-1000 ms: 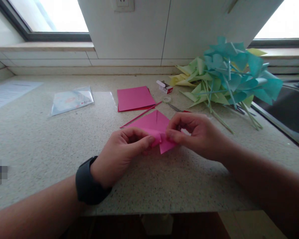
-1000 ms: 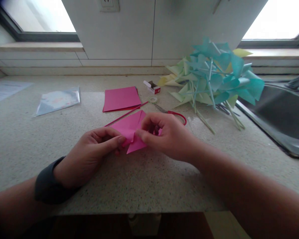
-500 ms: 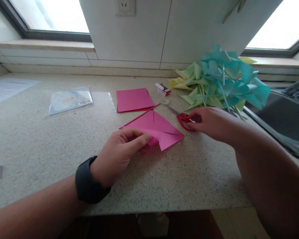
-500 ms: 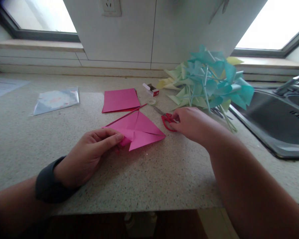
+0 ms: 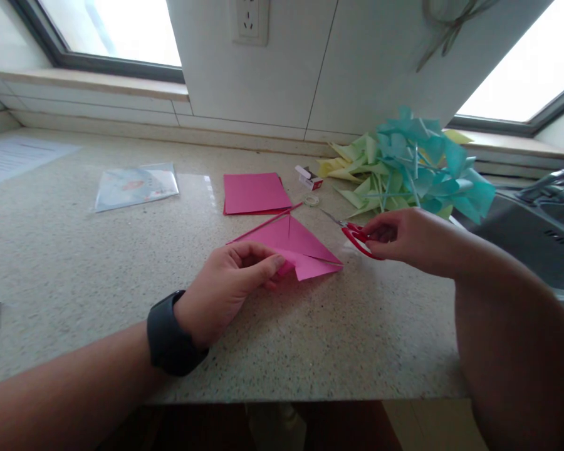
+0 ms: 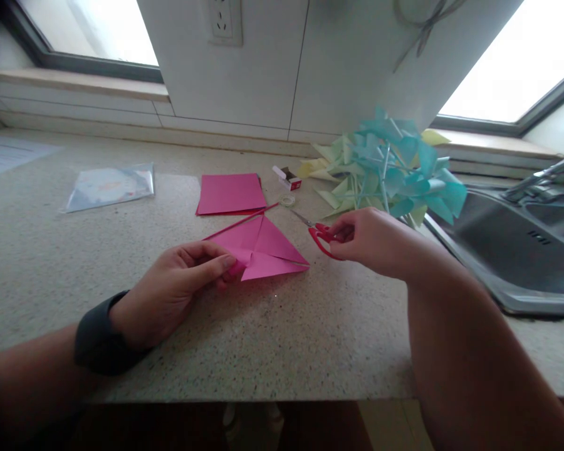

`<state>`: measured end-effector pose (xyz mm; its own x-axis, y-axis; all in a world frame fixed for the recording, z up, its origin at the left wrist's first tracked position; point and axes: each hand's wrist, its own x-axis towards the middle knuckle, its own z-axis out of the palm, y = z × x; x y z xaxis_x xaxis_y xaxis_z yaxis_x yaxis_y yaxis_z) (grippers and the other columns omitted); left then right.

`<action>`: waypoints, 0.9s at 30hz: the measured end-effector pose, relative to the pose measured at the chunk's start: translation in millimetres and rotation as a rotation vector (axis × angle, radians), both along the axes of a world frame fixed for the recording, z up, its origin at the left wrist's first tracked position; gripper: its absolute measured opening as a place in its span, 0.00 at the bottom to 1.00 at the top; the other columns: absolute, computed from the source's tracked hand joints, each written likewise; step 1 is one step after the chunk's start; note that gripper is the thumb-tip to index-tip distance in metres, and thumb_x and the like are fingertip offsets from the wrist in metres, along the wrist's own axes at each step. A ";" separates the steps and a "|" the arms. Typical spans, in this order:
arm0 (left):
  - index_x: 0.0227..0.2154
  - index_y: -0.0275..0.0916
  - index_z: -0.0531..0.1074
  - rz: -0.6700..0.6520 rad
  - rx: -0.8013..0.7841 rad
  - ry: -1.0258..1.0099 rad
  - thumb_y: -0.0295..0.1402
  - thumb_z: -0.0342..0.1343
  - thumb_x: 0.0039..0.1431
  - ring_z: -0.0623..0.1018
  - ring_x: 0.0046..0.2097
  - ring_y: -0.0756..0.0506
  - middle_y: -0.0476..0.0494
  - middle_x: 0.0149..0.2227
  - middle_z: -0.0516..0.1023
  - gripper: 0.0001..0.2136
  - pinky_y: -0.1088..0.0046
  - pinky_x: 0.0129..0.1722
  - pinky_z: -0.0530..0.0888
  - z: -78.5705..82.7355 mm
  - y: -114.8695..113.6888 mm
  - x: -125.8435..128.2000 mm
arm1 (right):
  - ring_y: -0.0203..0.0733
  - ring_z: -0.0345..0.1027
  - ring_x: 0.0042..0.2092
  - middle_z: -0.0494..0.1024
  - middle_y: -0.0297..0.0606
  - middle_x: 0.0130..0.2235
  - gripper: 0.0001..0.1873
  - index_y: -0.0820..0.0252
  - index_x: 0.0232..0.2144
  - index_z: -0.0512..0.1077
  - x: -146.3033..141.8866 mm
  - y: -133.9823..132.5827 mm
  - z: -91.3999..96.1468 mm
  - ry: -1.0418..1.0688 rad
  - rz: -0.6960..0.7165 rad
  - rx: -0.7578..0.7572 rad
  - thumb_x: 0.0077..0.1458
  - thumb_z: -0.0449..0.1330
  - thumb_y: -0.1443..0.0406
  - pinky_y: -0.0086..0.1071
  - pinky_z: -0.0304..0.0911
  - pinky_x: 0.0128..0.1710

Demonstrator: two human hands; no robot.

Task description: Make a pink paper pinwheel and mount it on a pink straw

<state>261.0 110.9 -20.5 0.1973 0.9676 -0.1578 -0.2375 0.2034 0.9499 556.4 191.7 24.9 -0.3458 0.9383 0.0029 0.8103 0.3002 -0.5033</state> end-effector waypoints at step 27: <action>0.31 0.36 0.77 -0.031 0.061 0.109 0.36 0.66 0.58 0.76 0.29 0.53 0.50 0.27 0.80 0.08 0.79 0.32 0.71 2.6 -1.8 1.5 | 0.33 0.68 0.28 0.77 0.30 0.28 0.14 0.56 0.27 0.75 -97.8 -59.2 -34.8 0.951 -0.064 -0.553 0.43 0.76 0.60 0.28 0.64 0.30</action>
<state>262.5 109.0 -17.9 0.2121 0.9697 -0.1212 -0.1269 0.1503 0.9805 458.6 132.5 -9.8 -0.3763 0.9080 -0.1839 0.0271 -0.1876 -0.9819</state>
